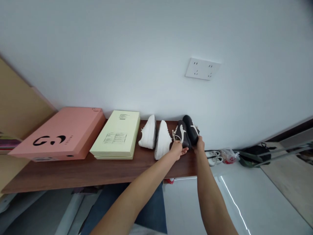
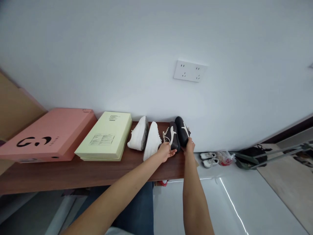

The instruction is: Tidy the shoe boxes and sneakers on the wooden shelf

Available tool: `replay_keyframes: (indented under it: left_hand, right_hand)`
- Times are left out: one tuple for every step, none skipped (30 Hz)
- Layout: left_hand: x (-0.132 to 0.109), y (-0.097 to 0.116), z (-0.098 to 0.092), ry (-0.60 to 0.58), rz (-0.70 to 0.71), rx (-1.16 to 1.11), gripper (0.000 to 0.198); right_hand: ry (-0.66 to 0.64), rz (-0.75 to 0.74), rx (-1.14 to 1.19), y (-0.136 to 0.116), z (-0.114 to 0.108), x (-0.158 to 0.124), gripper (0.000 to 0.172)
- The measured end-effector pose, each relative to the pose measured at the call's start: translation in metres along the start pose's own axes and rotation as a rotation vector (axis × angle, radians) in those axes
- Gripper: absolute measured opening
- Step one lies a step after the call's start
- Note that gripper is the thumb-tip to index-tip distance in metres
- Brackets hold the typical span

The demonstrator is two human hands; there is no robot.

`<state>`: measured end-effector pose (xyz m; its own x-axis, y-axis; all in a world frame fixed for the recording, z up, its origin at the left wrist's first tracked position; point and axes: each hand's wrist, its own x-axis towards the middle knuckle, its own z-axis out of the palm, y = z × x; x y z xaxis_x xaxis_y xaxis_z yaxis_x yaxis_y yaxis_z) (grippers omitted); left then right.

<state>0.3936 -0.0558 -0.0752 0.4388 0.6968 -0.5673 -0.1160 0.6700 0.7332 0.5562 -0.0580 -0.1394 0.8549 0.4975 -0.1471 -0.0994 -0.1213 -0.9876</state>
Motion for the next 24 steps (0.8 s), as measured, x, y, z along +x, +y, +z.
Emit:
replay_keyframes:
  left_hand:
    - [-0.004, -0.003, 0.001, 0.026, 0.003, 0.012, 0.044]
    - [-0.009, -0.005, 0.001, 0.054, 0.018, 0.036, 0.052]
    - [-0.016, -0.008, 0.001, 0.078, 0.048, 0.068, 0.061]
    - [-0.026, -0.011, -0.002, 0.085, 0.089, 0.104, 0.067]
    - [-0.038, -0.014, -0.007, 0.067, 0.134, 0.142, 0.071]
    - [-0.052, -0.016, -0.015, 0.023, 0.175, 0.176, 0.072]
    - [-0.067, -0.019, -0.028, -0.042, 0.207, 0.198, 0.07]
    - [-0.083, -0.02, -0.045, -0.12, 0.225, 0.21, 0.065]
    - [-0.099, -0.021, -0.066, -0.18, 0.241, 0.219, 0.06]
    - [-0.115, -0.021, -0.091, -0.23, 0.25, 0.223, 0.055]
    - [-0.131, -0.02, -0.119, -0.258, 0.268, 0.226, 0.051]
    - [-0.146, -0.019, -0.149, -0.261, 0.306, 0.228, 0.049]
    - [-0.16, -0.018, -0.179, -0.221, 0.343, 0.238, 0.048]
    - [-0.172, -0.016, -0.209, -0.11, 0.39, 0.247, 0.047]
    - [-0.184, -0.014, -0.238, 0.032, 0.434, 0.247, 0.048]
    - [-0.194, -0.012, -0.266, 0.196, 0.49, 0.24, 0.049]
    - [-0.202, -0.01, -0.294, 0.367, 0.555, 0.233, 0.051]
    - [-0.209, -0.007, -0.32, 0.537, 0.628, 0.224, 0.052]
    - [-0.214, -0.004, -0.346, 0.708, 0.705, 0.211, 0.053]
    - [-0.217, 0.0, -0.372, 0.873, 0.78, 0.193, 0.055]
    - [-0.219, 0.005, -0.399, 1.026, 0.836, 0.167, 0.058]
    - [-0.219, 0.011, -0.425, 1.166, 0.874, 0.131, 0.061]
    - [-0.218, 0.018, -0.45, 1.267, 0.883, 0.103, 0.062]
    - [-0.217, 0.027, -0.475, 1.32, 0.866, 0.094, 0.062]
  right_hand:
    - [0.026, -0.005, -0.087, 0.001, 0.001, -0.002, 0.056]
    - [0.059, -0.004, -0.158, 0.001, 0.001, -0.005, 0.06]
    - [0.09, -0.006, -0.209, 0.0, 0.0, -0.008, 0.063]
    - [0.111, -0.019, -0.237, -0.001, -0.001, -0.012, 0.068]
    - [0.132, -0.034, -0.272, -0.002, -0.003, -0.015, 0.071]
    - [0.15, -0.05, -0.306, -0.003, -0.006, -0.02, 0.075]
    - [0.165, -0.065, -0.336, -0.004, -0.009, -0.025, 0.077]
    - [0.176, -0.077, -0.358, -0.005, -0.013, -0.031, 0.08]
    - [0.187, -0.097, -0.379, -0.005, -0.017, -0.038, 0.082]
    - [0.2, -0.131, -0.398, -0.006, -0.021, -0.047, 0.083]
    - [0.217, -0.177, -0.412, -0.006, -0.024, -0.057, 0.084]
    - [0.245, -0.261, -0.429, -0.008, -0.024, -0.068, 0.084]
    - [0.274, -0.349, -0.426, -0.01, -0.023, -0.082, 0.083]
    - [0.288, -0.427, -0.401, -0.013, -0.018, -0.099, 0.08]
    - [0.279, -0.491, -0.36, -0.016, -0.01, -0.119, 0.075]
    - [0.253, -0.543, -0.305, -0.02, 0.001, -0.143, 0.069]
    - [0.194, -0.6, -0.262, -0.024, 0.015, -0.171, 0.064]
    - [0.136, -0.674, -0.238, -0.028, 0.03, -0.201, 0.059]
    - [0.078, -0.756, -0.225, -0.03, 0.046, -0.235, 0.054]
    - [-0.016, -0.83, -0.213, -0.031, 0.062, -0.27, 0.049]
    - [-0.155, -0.881, -0.188, -0.031, 0.079, -0.305, 0.046]
    - [-0.344, -0.914, -0.15, -0.029, 0.096, -0.339, 0.043]
    - [-0.546, -0.921, -0.107, -0.026, 0.114, -0.37, 0.04]
    - [-0.74, -0.892, -0.087, -0.022, 0.132, -0.398, 0.041]
